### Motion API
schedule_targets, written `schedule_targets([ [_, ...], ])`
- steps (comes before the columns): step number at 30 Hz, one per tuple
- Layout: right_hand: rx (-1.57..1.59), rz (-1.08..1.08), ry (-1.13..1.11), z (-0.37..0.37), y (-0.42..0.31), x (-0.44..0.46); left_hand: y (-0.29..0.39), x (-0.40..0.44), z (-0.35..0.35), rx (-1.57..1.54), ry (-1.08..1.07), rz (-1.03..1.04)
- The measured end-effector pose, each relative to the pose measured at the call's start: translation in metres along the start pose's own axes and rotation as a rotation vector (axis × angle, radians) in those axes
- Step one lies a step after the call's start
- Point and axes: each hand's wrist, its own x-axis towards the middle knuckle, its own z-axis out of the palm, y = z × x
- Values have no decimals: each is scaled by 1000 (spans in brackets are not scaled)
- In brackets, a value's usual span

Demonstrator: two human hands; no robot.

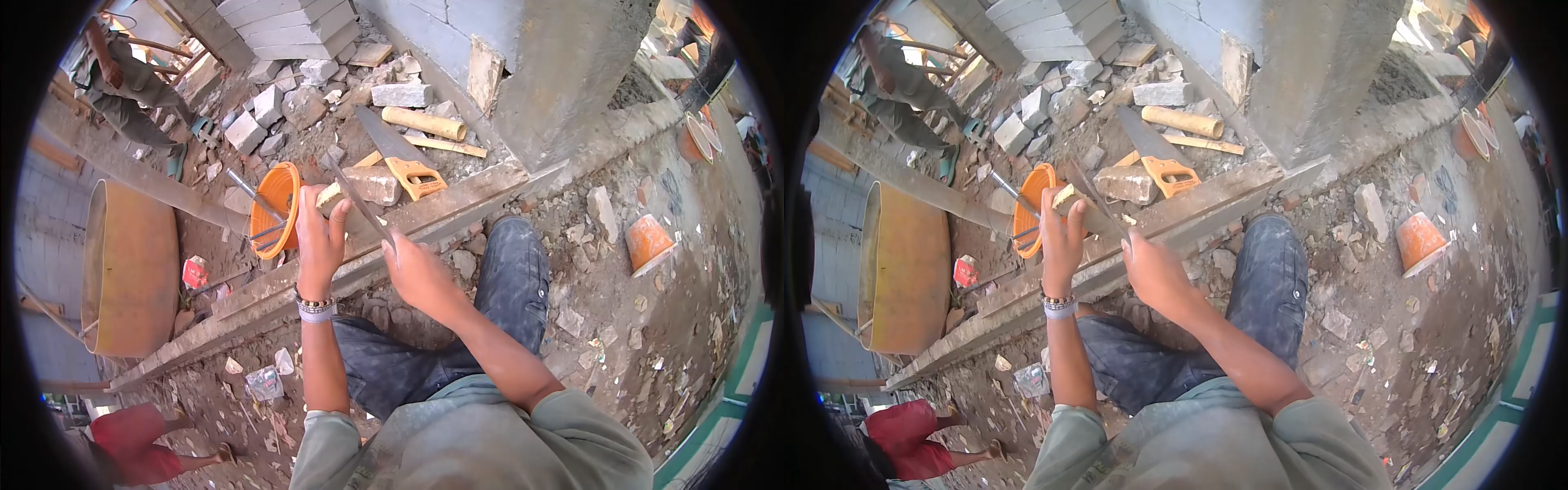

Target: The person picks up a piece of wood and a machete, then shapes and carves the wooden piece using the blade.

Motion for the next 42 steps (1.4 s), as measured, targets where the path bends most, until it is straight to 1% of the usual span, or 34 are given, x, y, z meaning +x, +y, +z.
schedule_targets([
  [3,4,-60,29,2,8,8,7,1,-3,-12,-25,-45],
  [6,-25,-51,32,-9,1,7,3,0,-2,-35,-22,-31],
  [9,39,-78,110,-11,-11,-2,2,0,-2,-60,-23,-45],
  [12,-150,-61,37,10,15,6,2,1,-2,-56,-28,-53],
  [14,-115,-102,81,14,25,10,2,3,-2,-45,-34,-24],
  [18,-33,-131,79,0,13,7,3,-1,-1,-21,-22,-30],
  [21,26,-149,156,-2,-1,-3,2,1,0,-35,-16,-37],
  [24,-44,-102,80,14,22,8,1,0,-2,-48,-42,-43],
  [27,-31,-184,165,12,34,14,1,9,1,-36,-34,2],
  [30,22,-77,17,-16,1,7,5,2,1,-13,-16,1],
  [33,48,-144,181,-4,0,3,1,2,0,-27,-12,-14],
  [36,-68,-119,90,17,17,9,0,2,0,-77,-31,-61],
  [38,-78,-144,88,15,27,14,2,0,-1,-45,-40,-59],
  [39,-80,-159,93,8,21,18,2,3,-2,-28,-45,-50],
  [42,-15,-73,38,-8,4,9,3,3,0,-34,-23,-34],
])
